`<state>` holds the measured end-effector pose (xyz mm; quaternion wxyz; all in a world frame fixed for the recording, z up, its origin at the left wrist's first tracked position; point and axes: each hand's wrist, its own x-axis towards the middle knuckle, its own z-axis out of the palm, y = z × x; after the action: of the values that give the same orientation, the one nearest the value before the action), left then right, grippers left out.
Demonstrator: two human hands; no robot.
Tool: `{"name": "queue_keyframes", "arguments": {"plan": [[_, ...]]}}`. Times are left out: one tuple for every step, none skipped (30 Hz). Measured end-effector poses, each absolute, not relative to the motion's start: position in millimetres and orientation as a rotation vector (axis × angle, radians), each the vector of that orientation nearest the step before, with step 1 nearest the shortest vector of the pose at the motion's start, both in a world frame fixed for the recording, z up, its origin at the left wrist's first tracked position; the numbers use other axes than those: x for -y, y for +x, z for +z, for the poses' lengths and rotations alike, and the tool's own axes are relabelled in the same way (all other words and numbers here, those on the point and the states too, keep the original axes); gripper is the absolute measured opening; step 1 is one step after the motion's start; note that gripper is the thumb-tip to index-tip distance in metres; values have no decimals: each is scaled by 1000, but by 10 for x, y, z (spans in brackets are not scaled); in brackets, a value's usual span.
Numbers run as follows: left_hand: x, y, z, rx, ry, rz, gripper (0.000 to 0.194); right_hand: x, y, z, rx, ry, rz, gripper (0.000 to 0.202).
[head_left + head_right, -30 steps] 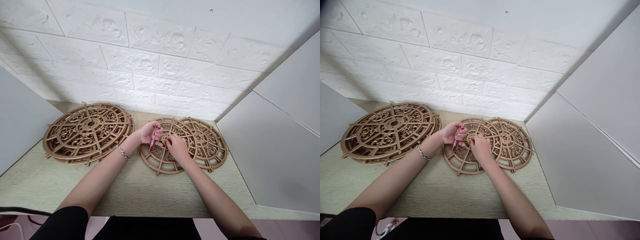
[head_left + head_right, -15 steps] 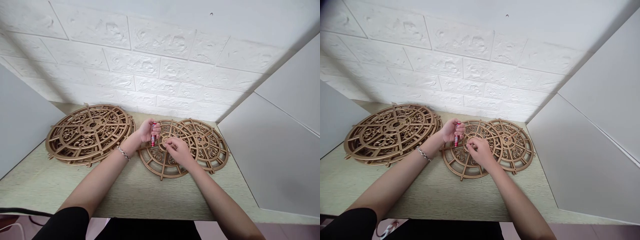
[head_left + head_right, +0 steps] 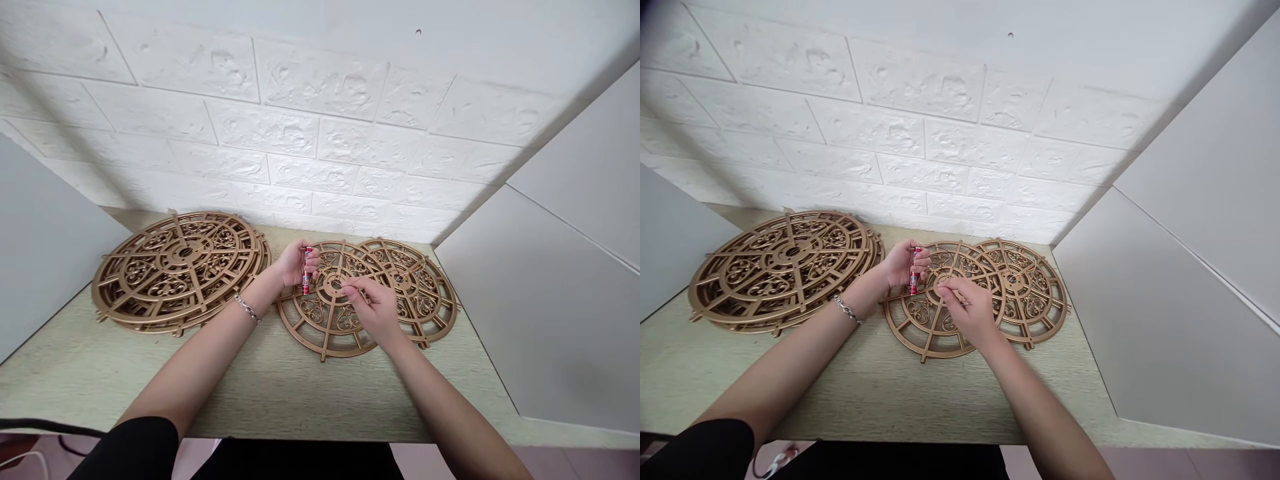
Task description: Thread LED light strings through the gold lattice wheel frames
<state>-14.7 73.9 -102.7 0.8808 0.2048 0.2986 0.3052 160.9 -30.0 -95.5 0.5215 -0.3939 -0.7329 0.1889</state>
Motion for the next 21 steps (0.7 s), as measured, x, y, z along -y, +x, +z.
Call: {"name": "queue_keyframes", "arguments": {"plan": [[-740,-146,-1026,-636,431,642,21,297,1618,-945,1738,-937,456,17],[-742,-145,-1024,-651,430,654,21,294,1625,-937,1722,-930,461,17],[-743,-143,-1021,-665,426,674,21,293,1631,-931,1706,-928,468,17],[-744,-141,-1015,-677,422,695,21,293,1634,-924,1689,-928,473,16],[-744,-140,-1006,-688,417,712,21,293,1636,-918,1674,-929,476,15],[-743,-138,-993,-699,413,726,21,295,1636,-912,1664,-931,480,14],[-740,-137,-978,-711,408,734,21,298,1634,-905,1659,-932,485,13],[-737,-136,-961,-723,404,739,21,301,1630,-899,1656,-929,488,12],[-731,-135,-943,-732,401,744,21,305,1625,-892,1656,-922,492,12],[-726,-134,-926,-738,399,749,21,310,1619,-885,1659,-910,493,11],[-720,-132,-911,-738,397,756,21,315,1612,-878,1662,-895,492,11],[-715,-130,-898,-736,397,763,21,321,1606,-872,1666,-877,488,11],[-711,-128,-888,-733,398,766,21,327,1599,-868,1675,-858,481,11],[-708,-126,-880,-730,398,768,21,335,1594,-865,1687,-841,472,11],[-706,-124,-872,-726,399,767,21,342,1589,-864,1704,-828,463,11],[-704,-122,-863,-719,399,767,20,350,1586,-865,1720,-819,453,10],[-703,-120,-851,-712,395,768,20,357,1583,-867,1735,-815,442,10],[-702,-118,-837,-706,389,770,19,362,1581,-869,1746,-816,430,10],[-699,-117,-820,-702,379,776,19,366,1579,-872,1753,-821,415,10],[-697,-116,-801,-703,367,786,19,368,1578,-874,1757,-828,395,10],[-694,-116,-781,-706,353,798,19,369,1576,-876,1762,-834,369,10]]}}
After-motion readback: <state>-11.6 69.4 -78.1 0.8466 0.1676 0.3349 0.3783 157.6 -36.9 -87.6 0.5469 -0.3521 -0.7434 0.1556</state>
